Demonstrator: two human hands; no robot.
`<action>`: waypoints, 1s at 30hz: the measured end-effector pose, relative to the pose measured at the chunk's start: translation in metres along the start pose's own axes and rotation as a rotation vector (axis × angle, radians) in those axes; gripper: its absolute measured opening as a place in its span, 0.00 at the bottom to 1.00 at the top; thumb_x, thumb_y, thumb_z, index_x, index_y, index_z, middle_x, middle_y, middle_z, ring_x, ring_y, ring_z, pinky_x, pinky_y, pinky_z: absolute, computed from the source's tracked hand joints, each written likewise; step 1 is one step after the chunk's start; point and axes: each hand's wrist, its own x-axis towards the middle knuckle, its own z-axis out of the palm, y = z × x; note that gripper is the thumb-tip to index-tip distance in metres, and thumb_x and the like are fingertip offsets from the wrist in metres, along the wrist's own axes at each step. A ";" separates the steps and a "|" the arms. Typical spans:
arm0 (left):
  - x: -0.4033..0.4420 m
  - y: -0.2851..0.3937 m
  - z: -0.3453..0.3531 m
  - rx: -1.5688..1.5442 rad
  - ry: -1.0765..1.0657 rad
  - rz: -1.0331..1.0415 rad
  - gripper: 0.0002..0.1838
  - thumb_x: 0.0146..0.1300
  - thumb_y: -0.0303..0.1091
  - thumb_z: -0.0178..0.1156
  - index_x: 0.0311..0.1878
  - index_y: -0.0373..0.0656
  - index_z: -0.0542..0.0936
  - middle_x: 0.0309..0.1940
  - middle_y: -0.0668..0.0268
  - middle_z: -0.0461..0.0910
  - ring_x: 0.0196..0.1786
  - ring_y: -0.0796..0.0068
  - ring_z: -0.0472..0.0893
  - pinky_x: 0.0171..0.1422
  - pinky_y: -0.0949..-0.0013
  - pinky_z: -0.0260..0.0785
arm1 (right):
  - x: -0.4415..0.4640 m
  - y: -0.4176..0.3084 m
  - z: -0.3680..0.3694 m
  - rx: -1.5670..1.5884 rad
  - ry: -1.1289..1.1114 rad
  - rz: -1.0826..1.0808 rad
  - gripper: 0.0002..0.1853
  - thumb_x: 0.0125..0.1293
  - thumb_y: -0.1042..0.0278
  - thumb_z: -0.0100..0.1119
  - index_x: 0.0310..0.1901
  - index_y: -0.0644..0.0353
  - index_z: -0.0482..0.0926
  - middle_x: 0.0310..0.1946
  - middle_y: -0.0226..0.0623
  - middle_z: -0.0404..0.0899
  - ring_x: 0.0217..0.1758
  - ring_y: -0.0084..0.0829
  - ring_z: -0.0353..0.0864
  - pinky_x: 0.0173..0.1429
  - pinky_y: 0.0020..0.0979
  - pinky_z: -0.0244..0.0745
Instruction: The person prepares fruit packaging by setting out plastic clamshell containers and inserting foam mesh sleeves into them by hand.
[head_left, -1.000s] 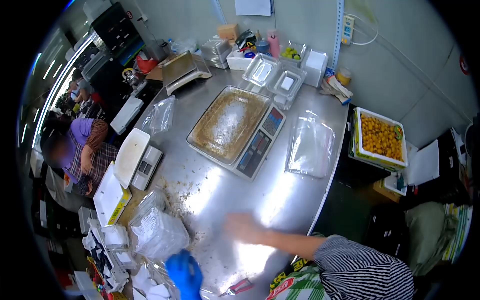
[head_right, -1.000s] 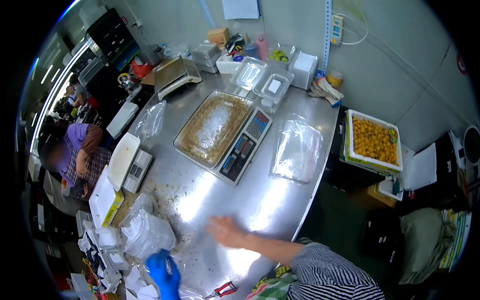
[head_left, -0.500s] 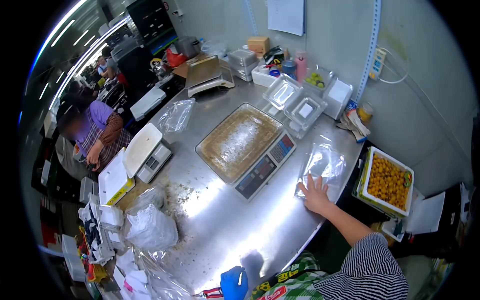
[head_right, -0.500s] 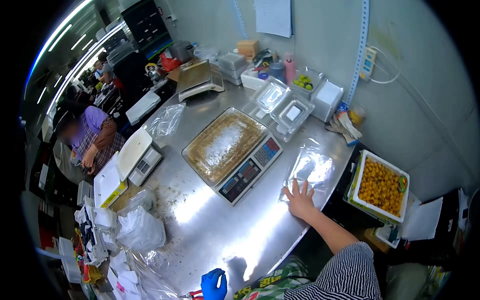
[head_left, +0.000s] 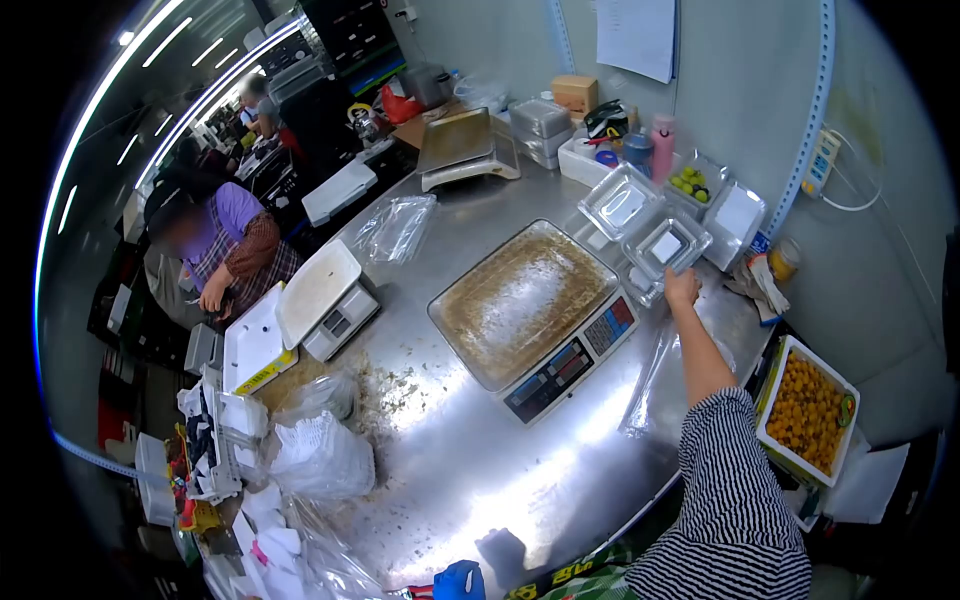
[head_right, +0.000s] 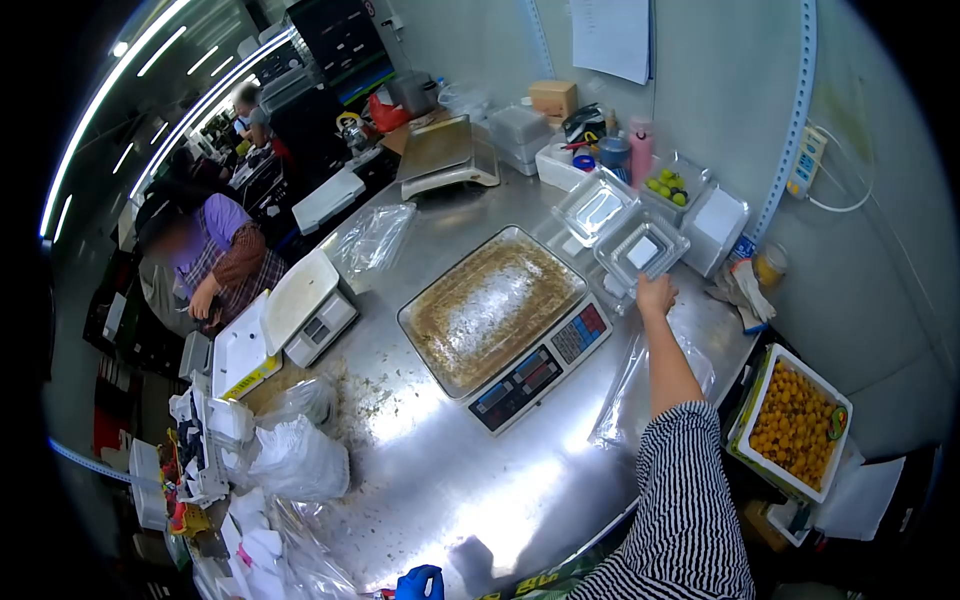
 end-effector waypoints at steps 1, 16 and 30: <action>0.001 0.000 0.002 -0.013 0.001 -0.005 0.07 0.59 0.27 0.57 0.40 0.41 0.80 0.39 0.54 0.81 0.42 0.51 0.79 0.48 0.56 0.70 | 0.003 0.001 0.014 -0.001 0.077 0.043 0.33 0.56 0.53 0.59 0.56 0.72 0.68 0.51 0.64 0.73 0.51 0.58 0.76 0.58 0.45 0.70; 0.002 0.012 0.003 -0.026 -0.047 -0.087 0.08 0.59 0.28 0.56 0.40 0.39 0.81 0.39 0.51 0.81 0.41 0.47 0.79 0.48 0.55 0.72 | 0.014 0.007 -0.015 0.948 -0.278 0.477 0.17 0.55 0.72 0.51 0.48 0.62 0.69 0.40 0.44 0.75 0.32 0.40 0.77 0.25 0.40 0.70; 0.042 0.047 0.008 -0.343 -0.107 -0.030 0.11 0.58 0.28 0.60 0.45 0.40 0.80 0.43 0.54 0.80 0.48 0.54 0.78 0.52 0.59 0.70 | -0.084 0.080 -0.112 1.585 -0.830 0.410 0.18 0.66 0.57 0.51 0.52 0.59 0.72 0.43 0.37 0.77 0.45 0.34 0.78 0.42 0.38 0.78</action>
